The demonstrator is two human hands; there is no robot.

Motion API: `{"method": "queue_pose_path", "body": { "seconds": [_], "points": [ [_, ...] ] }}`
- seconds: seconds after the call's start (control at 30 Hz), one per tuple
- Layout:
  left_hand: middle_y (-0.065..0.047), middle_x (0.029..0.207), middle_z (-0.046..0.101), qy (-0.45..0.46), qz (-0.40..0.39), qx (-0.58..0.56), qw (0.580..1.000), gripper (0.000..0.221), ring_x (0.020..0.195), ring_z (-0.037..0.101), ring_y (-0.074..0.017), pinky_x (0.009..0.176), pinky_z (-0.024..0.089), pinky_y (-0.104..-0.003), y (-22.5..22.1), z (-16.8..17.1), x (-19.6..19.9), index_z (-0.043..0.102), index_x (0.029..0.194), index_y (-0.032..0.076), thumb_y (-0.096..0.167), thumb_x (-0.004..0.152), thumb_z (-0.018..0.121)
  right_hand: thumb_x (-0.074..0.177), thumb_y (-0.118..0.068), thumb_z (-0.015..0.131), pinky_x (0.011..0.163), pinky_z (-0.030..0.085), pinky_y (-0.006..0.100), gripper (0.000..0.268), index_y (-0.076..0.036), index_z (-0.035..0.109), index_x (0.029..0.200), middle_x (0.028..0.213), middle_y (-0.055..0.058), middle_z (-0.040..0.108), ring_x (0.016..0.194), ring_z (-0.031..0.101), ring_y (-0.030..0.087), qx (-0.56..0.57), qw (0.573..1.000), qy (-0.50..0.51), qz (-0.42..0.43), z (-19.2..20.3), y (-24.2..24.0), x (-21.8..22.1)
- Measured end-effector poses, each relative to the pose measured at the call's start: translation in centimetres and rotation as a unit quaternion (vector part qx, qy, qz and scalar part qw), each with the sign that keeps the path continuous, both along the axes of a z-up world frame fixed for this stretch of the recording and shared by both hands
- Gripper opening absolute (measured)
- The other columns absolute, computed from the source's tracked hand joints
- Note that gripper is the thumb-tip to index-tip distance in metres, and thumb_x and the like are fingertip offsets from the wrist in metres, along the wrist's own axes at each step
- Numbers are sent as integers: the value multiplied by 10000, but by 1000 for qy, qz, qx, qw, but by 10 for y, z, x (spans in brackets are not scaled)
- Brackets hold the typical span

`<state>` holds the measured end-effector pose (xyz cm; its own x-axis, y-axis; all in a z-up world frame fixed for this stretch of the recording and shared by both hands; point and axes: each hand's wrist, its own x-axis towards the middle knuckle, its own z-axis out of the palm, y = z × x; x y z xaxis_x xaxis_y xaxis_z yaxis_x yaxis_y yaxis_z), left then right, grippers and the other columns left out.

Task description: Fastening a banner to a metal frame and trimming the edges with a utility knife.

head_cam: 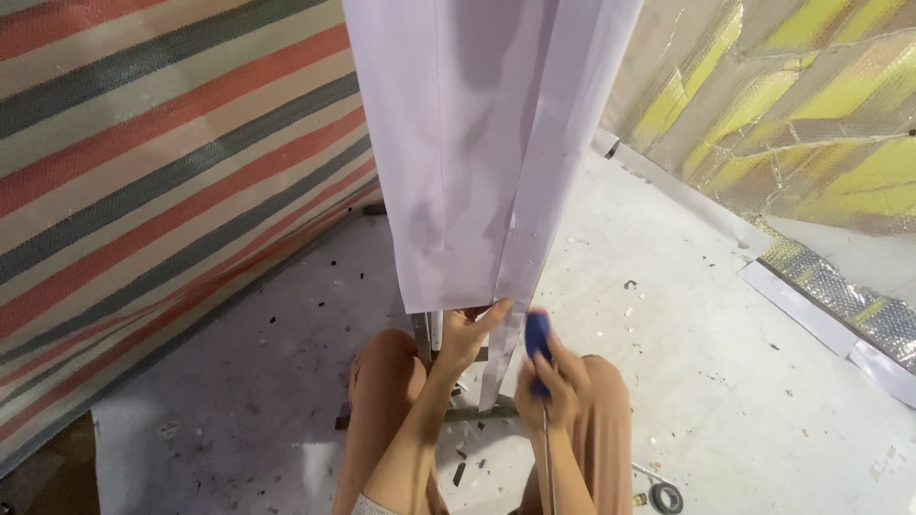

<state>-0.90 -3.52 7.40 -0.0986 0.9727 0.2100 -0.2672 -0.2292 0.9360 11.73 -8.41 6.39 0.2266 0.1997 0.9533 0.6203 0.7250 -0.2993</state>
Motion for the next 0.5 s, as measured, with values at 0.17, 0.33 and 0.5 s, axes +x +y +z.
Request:
{"method": "queue_pose_path", "body": {
  "seconds": [0.17,0.33,0.5],
  "points": [
    [-25,724,699,23,-15,-2,1000,327,605,572,-104,547,423,-222,11,-10,-4,787,873,36,357,821,823,925,-31,742,887,618,352,187,-89,598,1030,1263,116,649,1030,713,263,-20,999,32,11,-15,12,6],
    [-121,989,796,-59,-66,25,996,230,848,726,-154,723,554,-220,5,-9,-1,769,1104,-34,101,924,724,887,45,755,898,636,379,158,-22,637,967,1248,171,654,993,686,267,9,999,-16,28,-16,26,-1],
    [-77,893,735,-46,-26,-23,998,244,793,637,-145,705,505,-260,4,-5,2,739,982,-73,126,852,792,896,5,771,893,615,366,224,-82,628,1046,1296,132,617,1031,670,269,28,999,-14,13,-18,30,0]
  ]
}}
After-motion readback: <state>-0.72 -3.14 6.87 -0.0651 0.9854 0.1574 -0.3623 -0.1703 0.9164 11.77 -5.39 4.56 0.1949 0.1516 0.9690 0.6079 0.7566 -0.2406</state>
